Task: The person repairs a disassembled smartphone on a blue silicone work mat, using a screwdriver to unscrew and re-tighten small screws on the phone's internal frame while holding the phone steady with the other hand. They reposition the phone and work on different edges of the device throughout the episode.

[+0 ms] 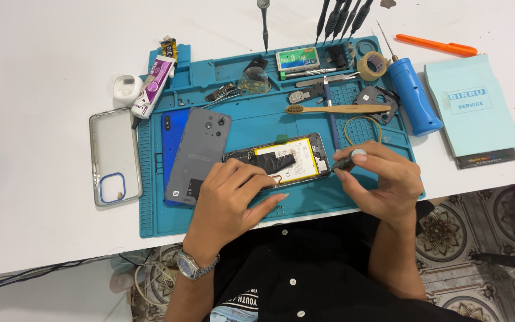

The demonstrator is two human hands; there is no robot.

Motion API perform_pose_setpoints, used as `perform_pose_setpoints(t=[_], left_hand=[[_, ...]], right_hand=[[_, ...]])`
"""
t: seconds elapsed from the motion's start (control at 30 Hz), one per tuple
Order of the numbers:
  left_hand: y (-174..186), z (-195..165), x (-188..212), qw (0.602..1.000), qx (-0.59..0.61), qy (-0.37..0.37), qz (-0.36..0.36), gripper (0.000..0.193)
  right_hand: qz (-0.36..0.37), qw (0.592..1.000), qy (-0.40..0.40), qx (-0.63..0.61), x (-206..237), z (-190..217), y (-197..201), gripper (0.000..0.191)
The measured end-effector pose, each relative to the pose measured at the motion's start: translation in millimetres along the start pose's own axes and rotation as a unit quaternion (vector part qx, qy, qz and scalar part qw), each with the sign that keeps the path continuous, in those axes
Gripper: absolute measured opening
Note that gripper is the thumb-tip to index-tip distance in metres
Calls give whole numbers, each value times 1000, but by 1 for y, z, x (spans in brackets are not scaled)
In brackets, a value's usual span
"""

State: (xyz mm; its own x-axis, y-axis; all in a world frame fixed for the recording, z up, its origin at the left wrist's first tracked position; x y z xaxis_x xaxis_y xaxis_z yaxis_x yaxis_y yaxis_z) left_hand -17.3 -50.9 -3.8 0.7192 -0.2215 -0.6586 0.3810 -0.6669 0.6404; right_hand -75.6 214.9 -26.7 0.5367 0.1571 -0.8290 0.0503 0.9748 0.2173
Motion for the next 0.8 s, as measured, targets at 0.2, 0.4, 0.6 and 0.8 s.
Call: perform_pose_setpoints(t=[0.2, 0.4, 0.6, 0.8], left_hand=[[0, 0, 0, 1000, 0, 0, -1, 28], [-1, 1, 1, 1000, -1, -2, 1, 28], [-1, 1, 1, 1000, 0, -1, -1, 28], [0, 0, 1, 1000, -2, -1, 1, 28]], right_hand=[[1, 1000, -6, 17, 3, -2, 1, 61], [-2, 1000, -3, 24, 5, -4, 1, 61], [-3, 1000, -2, 27, 7, -6, 3, 60], [-7, 1000, -3, 26, 7, -7, 3, 59]])
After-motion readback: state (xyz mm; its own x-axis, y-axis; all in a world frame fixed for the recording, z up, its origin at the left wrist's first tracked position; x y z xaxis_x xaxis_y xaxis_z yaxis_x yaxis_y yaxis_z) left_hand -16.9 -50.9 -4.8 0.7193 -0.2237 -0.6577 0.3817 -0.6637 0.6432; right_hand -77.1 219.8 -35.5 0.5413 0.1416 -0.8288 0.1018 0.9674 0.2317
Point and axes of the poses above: each hand's wrist, its own x-axis away from the middle knuckle, its own y-axis out of the back of the hand, z = x × y, the point moved 1 cm from there along -x, towards the middle knuckle, and after that the axes turned 9 degrees about -z, right-handed, at the moved point
